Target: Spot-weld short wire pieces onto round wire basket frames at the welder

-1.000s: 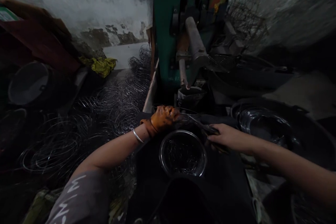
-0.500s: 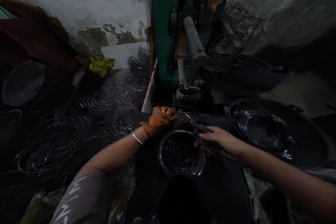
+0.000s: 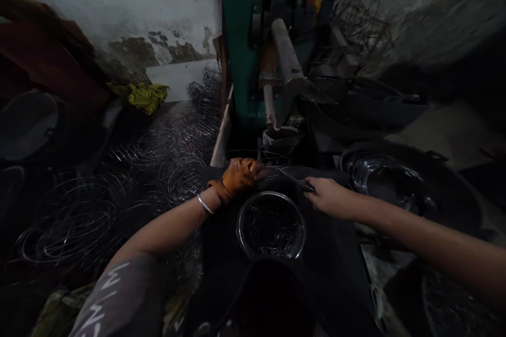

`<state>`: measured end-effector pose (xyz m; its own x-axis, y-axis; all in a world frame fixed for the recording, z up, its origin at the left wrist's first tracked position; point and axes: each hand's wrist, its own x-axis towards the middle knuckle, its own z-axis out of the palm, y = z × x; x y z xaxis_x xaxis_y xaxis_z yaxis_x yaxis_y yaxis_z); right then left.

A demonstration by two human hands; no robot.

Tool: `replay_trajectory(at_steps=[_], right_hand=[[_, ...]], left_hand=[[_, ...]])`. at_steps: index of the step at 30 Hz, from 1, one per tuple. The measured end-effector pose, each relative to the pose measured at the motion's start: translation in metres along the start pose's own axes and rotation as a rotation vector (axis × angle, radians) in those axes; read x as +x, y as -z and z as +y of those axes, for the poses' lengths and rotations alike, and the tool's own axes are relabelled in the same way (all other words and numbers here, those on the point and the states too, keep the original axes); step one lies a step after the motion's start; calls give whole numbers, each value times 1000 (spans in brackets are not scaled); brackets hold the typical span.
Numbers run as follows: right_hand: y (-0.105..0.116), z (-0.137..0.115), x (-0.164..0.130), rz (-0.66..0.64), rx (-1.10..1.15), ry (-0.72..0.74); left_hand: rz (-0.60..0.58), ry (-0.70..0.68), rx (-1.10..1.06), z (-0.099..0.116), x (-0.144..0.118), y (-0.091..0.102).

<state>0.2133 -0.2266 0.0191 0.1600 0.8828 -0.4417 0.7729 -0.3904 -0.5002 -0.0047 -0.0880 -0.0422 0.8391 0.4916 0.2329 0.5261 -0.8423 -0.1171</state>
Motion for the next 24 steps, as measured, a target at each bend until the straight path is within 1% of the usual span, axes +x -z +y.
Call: replay_trajectory(at_steps=[1,2,5,8,10,12,13,15,18,21,23,24], right_hand=[[0,-1,-1,-20,51,-14],[-2,-2,-1,-60,155,-23],[-13,-3,-7,-211,577,10],[-25,-2,-12,-263,919,2],[-29,-1,-14,-287,1069,-32],[-29,0,-13,-325,1114,-24],[-27,1,-11,-327,1070,-9],[-22,3,-7,-280,850,5],[-13,5,0,-143,339,2],[-9,7,4,10,-87,76],[-8,7,6,76,-222,111],[-8,6,6,92,-229,108]], left_hand=[[-7,-16,6,0,0,0],[-23,-34,13,0,0,2],[-79,-61,40,-1,-1,9],[-70,-34,66,-1,-3,11],[-37,-24,74,-1,-4,11],[-18,-9,78,-1,-5,10],[-25,-7,76,-2,-4,10],[-61,-13,57,-2,-3,11],[-108,7,-3,-1,0,12],[-126,48,-37,2,3,11],[-122,14,-27,3,3,10],[-116,-2,-16,3,3,10]])
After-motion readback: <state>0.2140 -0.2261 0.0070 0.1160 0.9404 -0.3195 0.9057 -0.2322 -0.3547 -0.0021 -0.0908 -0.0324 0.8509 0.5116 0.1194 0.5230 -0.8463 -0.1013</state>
